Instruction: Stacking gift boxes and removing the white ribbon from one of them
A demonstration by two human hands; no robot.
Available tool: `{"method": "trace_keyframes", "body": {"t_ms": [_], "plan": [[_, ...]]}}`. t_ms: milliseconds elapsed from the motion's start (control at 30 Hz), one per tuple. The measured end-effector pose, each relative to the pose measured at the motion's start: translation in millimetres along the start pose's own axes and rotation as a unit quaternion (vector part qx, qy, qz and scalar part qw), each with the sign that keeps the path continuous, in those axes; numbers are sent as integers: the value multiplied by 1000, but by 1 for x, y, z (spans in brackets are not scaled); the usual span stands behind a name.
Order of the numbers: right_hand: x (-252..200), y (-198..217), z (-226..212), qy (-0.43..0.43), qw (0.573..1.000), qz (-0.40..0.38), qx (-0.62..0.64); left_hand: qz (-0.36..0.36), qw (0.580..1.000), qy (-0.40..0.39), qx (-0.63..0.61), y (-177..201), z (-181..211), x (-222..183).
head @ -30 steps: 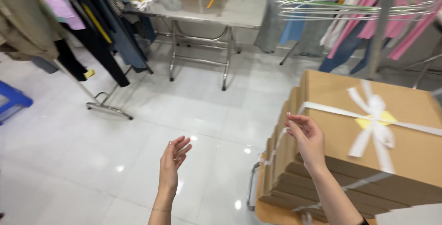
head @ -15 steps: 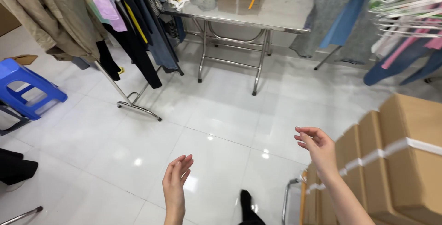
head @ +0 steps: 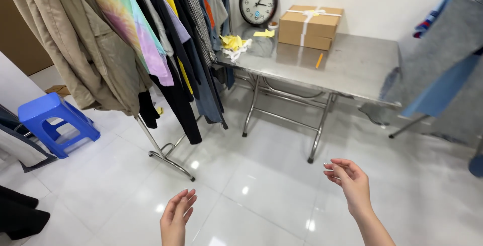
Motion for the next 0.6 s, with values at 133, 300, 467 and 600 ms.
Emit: {"method": "trace_keyframes", "body": {"t_ms": [133, 300, 467, 600], "plan": [[60, -53, -14, 18, 1000, -20, 8, -13, 1000, 12, -15, -37, -9, 68], [129, -107, -32, -5, 1000, -15, -5, -28, 999, 45, 8, -97, -10, 165], [228, -126, -16, 42, 998, 25, 37, -84, 994, 63, 11, -180, 22, 265], [283, -143, -37, 28, 994, 91, 49, -139, 989, 47, 26, -258, 61, 344]]}}
Point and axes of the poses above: each hand's wrist, its own x-axis towards the middle knuckle, its own y-axis out of the back of the hand, z = x × y, the point moved 2 cm from there along x, towards the middle knuckle, and after that the axes turned 3 degrees about -x, right-handed, at the moved point
